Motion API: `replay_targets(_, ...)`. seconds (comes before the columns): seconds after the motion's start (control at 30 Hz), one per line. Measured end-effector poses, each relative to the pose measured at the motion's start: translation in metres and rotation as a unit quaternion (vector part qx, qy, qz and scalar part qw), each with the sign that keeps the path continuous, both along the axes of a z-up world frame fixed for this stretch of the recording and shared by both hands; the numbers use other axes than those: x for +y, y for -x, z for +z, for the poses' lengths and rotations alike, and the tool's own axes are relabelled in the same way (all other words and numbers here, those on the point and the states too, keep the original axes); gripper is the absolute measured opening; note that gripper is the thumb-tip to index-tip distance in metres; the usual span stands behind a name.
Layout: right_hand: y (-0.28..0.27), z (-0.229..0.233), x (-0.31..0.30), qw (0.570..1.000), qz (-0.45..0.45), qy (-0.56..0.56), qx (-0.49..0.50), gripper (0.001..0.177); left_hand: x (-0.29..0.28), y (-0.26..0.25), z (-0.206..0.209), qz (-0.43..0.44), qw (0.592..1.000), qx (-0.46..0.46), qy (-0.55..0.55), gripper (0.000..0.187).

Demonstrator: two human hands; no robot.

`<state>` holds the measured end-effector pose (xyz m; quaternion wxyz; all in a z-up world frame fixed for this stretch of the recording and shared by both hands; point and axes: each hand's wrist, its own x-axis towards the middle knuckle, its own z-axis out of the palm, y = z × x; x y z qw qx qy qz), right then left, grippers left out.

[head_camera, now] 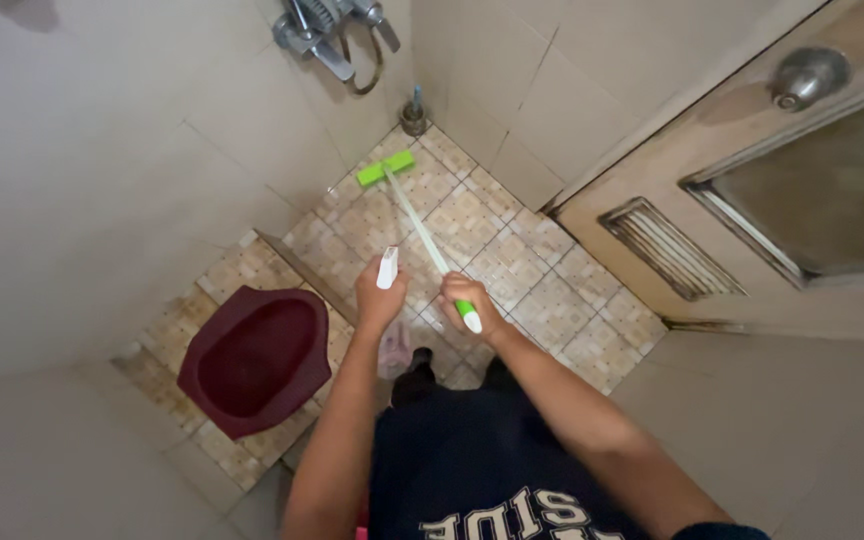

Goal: The person cleans a bathroom floor by spraying a cleaning solution from a bottle and scrubbing the tiles with a long-handled brush. They then use a scoop to pour water from a blue bucket over the floor and rinse the tiles.

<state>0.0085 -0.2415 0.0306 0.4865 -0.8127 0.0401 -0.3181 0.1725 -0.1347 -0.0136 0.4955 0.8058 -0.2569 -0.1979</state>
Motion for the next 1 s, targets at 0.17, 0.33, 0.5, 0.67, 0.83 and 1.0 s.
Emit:
replay_targets(0.17,0.034,0.039,0.038,0.996,-0.071,-0.044,0.015,0.033,0.002,-0.015,-0.003,-0.024,0.998,0.052,0.001,0.019)
replay_targets(0.33,0.072,0.054,0.076,0.988,-0.117,-0.084,-0.047,0.033,-0.004,-0.023,-0.009,-0.045,0.996,0.071,0.024,0.018)
replay_targets(0.5,0.066,0.012,0.081,0.99,-0.093,-0.048,-0.092,0.032,-0.006,-0.021,-0.02,-0.069,0.995,0.063,0.033,0.017)
replay_targets(0.67,0.032,-0.009,0.065,0.997,-0.077,0.001,0.007,0.024,-0.007,-0.014,-0.022,-0.081,0.993,0.085,0.009,0.018)
replay_targets(0.83,0.001,-0.017,0.039,0.997,-0.06,-0.033,0.048,0.02,-0.015,0.002,-0.021,-0.099,0.992,0.077,0.032,0.018)
replay_targets(1.0,0.008,0.009,0.028,0.998,-0.047,0.002,0.032,0.026,-0.025,0.017,-0.013,-0.066,0.995,0.058,0.049,0.021)
